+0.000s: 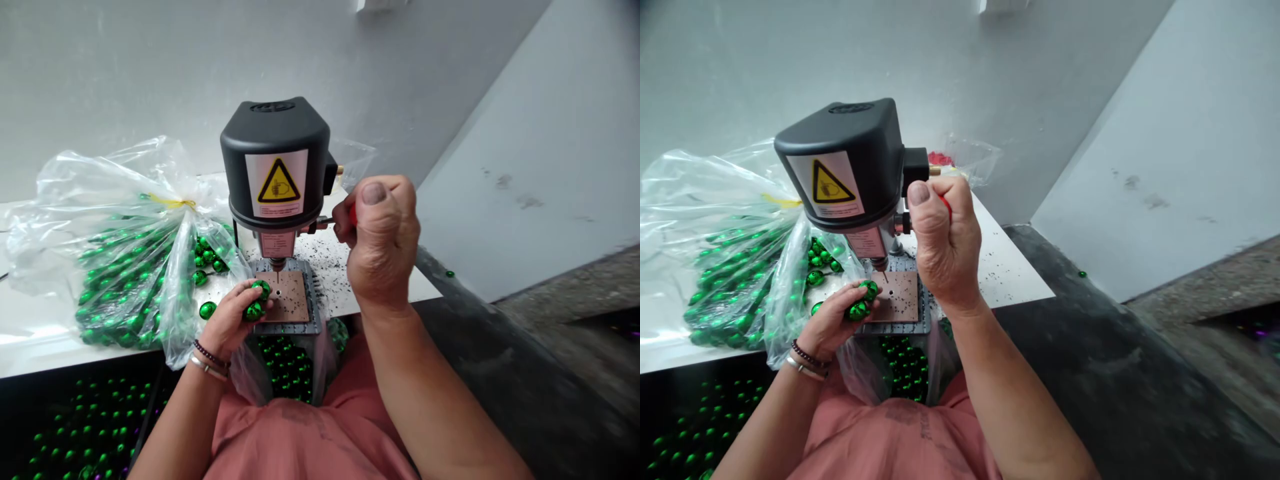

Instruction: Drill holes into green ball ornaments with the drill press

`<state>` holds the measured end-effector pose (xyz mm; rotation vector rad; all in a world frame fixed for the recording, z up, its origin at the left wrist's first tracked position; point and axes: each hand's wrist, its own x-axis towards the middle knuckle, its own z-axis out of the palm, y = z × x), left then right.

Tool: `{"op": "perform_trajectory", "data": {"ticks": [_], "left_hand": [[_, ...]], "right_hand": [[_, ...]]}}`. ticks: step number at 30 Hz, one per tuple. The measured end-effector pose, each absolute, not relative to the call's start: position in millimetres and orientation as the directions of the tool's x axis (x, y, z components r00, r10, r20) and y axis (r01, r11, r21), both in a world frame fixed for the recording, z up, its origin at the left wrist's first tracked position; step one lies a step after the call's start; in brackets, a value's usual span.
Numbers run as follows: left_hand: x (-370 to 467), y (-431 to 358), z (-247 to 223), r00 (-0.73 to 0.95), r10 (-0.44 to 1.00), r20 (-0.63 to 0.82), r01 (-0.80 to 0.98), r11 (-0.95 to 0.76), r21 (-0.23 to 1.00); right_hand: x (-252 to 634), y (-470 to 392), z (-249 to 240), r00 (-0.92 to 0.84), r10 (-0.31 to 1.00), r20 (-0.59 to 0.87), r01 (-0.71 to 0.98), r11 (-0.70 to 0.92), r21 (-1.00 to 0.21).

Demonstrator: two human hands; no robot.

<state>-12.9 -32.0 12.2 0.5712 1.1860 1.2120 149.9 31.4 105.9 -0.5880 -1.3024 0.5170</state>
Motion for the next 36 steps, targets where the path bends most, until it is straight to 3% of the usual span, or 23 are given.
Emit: {"op": "perform_trajectory", "data": {"ticks": [6,12,20,25,36], "left_hand": [[-12.3,-20.1,1.0,-0.154,0.921,-0.357,-0.213,0.322,0.923],[-9.2,-16.7,5.8,-0.169,0.904,-0.394,-0.228,0.353,0.907],[-8.3,-5.3,-3.0,-0.243,0.941,-0.236,0.225,0.291,0.93],[-4.5,-2.0,-3.2,-0.279,0.951,-0.135,0.456,0.254,0.853],[2.6,0.5,-0.9,-0.201,0.974,-0.108,0.766,0.225,0.601]], "right_hand": [[151.0,28.1,106.9,0.194,0.674,0.712,-0.058,0.733,-0.678],[152.3,27.3,107.6,0.183,0.66,0.729,-0.066,0.748,-0.661],[153.0,25.6,107.9,0.165,0.68,0.715,-0.07,0.731,-0.679],[153.4,24.3,107.4,0.166,0.682,0.712,-0.08,0.729,-0.68],[151.6,23.3,104.9,0.17,0.678,0.715,-0.028,0.728,-0.685]]}}
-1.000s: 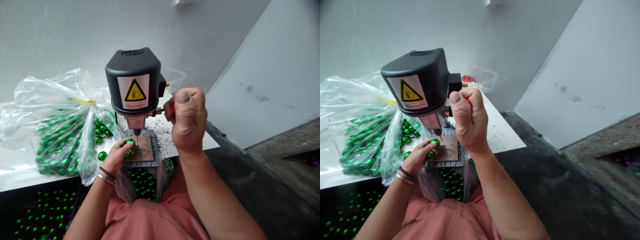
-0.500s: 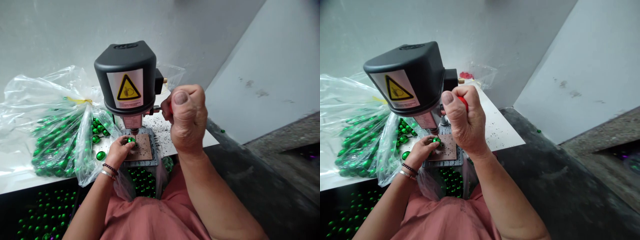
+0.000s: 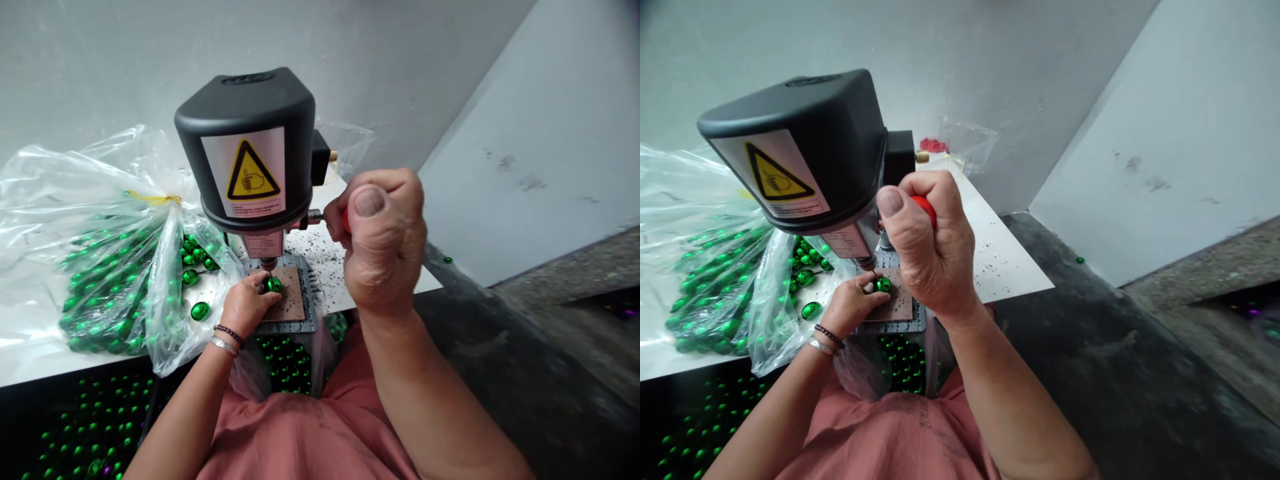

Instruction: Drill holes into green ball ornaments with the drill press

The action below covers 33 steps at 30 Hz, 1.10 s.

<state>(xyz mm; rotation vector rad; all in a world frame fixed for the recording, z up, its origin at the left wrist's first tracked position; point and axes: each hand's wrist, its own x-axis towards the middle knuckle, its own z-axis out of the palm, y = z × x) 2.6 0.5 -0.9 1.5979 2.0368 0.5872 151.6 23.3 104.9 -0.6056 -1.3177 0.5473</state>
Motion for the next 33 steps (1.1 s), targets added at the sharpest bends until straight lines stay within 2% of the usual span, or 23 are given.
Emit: {"op": "perform_trajectory", "data": {"ticks": [6,10,14,21,28,33], "left_hand": [[2.9,-1.7,-3.2,-0.202,0.977,-0.072,0.654,0.189,0.733],[4.7,-3.8,-0.3,-0.211,0.974,-0.08,0.623,0.197,0.757],[5.5,-4.5,0.7,-0.211,0.974,-0.078,0.653,0.2,0.731],[4.8,-4.1,-3.7,-0.181,0.982,-0.054,0.76,0.175,0.627],[4.8,-4.8,-2.5,-0.183,0.983,-0.035,0.735,0.16,0.659],[2.7,-4.3,-5.8,-0.156,0.988,-0.015,0.753,0.129,0.646]], "right_hand": [[161.2,17.6,93.4,0.102,0.68,0.726,-0.026,0.731,-0.681],[164.9,8.5,86.0,0.086,0.697,0.712,0.039,0.712,-0.701],[164.1,5.0,79.2,0.05,0.659,0.751,0.019,0.751,-0.66],[158.0,7.1,64.3,0.125,0.61,0.782,-0.028,0.79,-0.612],[150.4,11.8,41.9,0.174,0.562,0.808,-0.099,0.827,-0.554],[148.5,10.1,34.5,0.192,0.564,0.803,-0.095,0.826,-0.556]]}}
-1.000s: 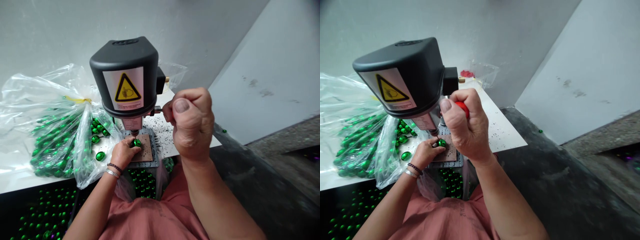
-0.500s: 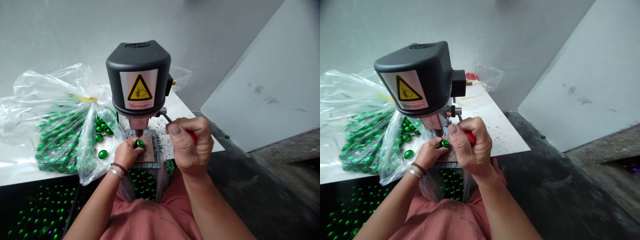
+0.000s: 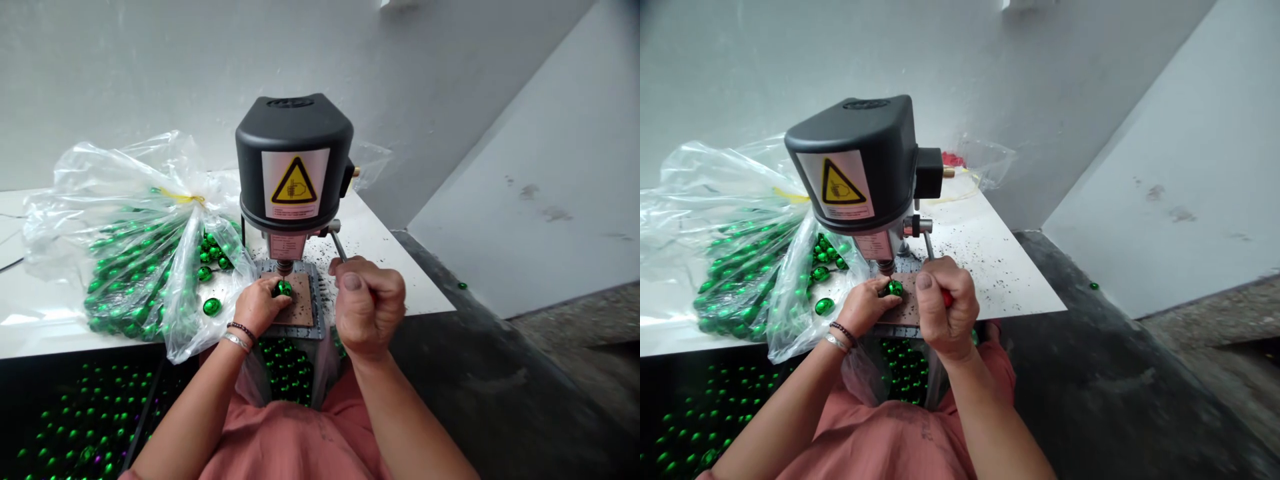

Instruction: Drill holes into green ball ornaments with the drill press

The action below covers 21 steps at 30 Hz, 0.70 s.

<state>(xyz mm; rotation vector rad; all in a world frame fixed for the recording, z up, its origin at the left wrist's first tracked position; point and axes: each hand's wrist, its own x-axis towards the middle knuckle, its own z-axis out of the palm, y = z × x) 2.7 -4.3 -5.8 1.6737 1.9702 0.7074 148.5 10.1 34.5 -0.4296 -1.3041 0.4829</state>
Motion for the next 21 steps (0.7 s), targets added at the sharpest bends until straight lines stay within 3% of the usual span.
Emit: {"op": "perform_trajectory", "data": {"ticks": [5,9,15,17,21], "left_hand": [[2.1,-3.4,-9.3,-0.179,0.984,0.01,0.723,0.124,0.68],[-1.1,-15.0,-0.4,-0.173,0.985,0.002,0.687,0.12,0.716],[-18.1,-38.7,16.0,0.243,0.94,-0.241,0.526,0.081,0.847],[-21.2,-39.4,15.1,0.192,0.95,-0.248,0.454,0.138,0.88],[-19.6,-33.1,7.9,-0.124,0.966,-0.225,0.197,0.247,0.949]], "right_hand": [[148.3,18.4,86.7,0.26,0.6,0.757,0.068,0.77,-0.634],[146.9,34.6,125.8,0.166,0.704,0.69,-0.009,0.701,-0.713],[144.9,41.7,127.9,0.158,0.743,0.651,-0.082,0.667,-0.741],[144.8,40.2,126.7,0.161,0.738,0.655,-0.076,0.672,-0.737],[145.2,38.4,127.4,0.151,0.738,0.658,-0.072,0.672,-0.737]]}}
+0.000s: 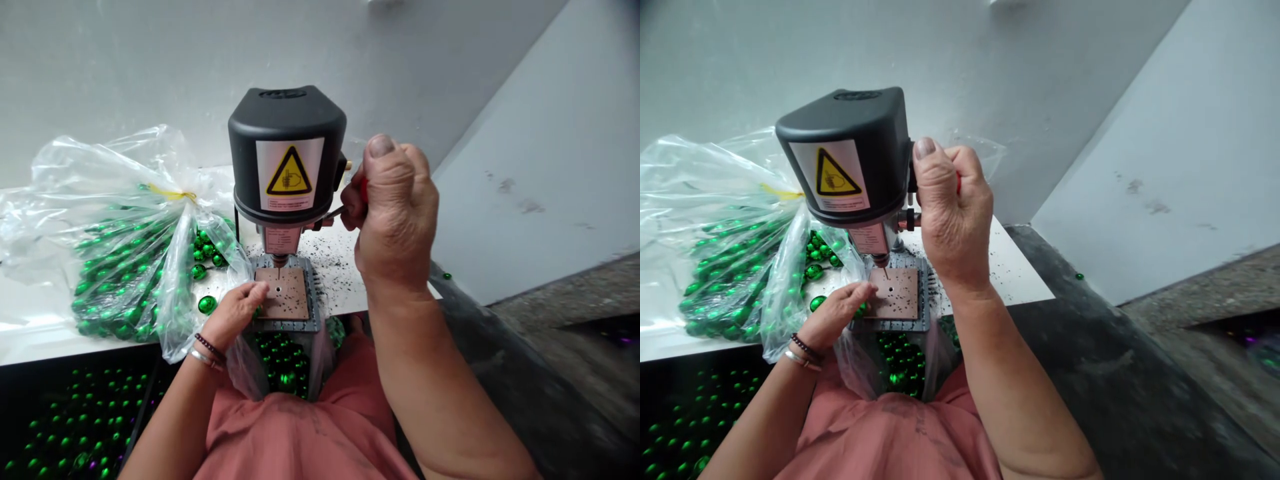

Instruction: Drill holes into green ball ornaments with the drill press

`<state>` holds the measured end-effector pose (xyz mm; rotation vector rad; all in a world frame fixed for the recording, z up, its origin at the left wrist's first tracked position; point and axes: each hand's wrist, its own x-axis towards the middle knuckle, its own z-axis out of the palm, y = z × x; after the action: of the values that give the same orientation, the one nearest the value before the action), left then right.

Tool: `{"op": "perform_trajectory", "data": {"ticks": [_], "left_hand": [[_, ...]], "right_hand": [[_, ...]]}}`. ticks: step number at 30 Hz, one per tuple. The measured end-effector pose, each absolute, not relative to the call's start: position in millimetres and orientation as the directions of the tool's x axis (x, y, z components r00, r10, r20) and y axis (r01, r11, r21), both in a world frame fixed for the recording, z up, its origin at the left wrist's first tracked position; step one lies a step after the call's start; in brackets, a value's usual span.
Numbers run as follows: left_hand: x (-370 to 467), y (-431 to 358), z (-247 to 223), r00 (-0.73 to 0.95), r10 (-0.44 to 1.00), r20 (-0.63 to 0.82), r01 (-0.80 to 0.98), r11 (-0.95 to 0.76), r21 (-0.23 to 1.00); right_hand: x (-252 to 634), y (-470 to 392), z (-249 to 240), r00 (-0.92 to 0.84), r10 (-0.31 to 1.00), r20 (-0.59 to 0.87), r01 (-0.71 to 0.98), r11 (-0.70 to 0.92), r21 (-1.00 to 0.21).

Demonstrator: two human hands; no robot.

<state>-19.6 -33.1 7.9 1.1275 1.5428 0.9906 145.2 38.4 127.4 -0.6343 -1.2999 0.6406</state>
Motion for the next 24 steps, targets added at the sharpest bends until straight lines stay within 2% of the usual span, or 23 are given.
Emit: {"op": "perform_trajectory", "data": {"ticks": [2,4,8,10,18,24], "left_hand": [[-17.7,-29.7,5.1,-0.204,0.938,-0.279,-0.001,0.285,0.959],[-16.6,-27.4,3.7,-0.209,0.918,-0.336,-0.14,0.312,0.94],[-16.1,-26.5,3.4,-0.141,0.911,-0.387,-0.281,0.338,0.898],[-15.9,-27.1,3.4,-0.12,0.91,-0.397,-0.269,0.355,0.895],[-15.6,-23.2,0.2,-0.129,0.948,-0.29,-0.01,0.291,0.957],[-9.5,-13.6,-0.4,-0.176,0.933,-0.315,0.069,0.331,0.941]], "right_hand": [[145.5,38.3,127.5,0.147,0.74,0.657,-0.085,0.671,-0.737],[145.6,38.2,126.8,0.143,0.737,0.66,-0.102,0.674,-0.731],[145.3,36.8,124.4,0.144,0.727,0.671,-0.096,0.685,-0.722],[145.2,36.0,123.3,0.149,0.72,0.678,-0.072,0.691,-0.719],[146.4,34.9,123.9,0.172,0.705,0.688,-0.109,0.708,-0.698],[146.1,31.3,126.2,0.182,0.716,0.674,-0.064,0.692,-0.719]]}}
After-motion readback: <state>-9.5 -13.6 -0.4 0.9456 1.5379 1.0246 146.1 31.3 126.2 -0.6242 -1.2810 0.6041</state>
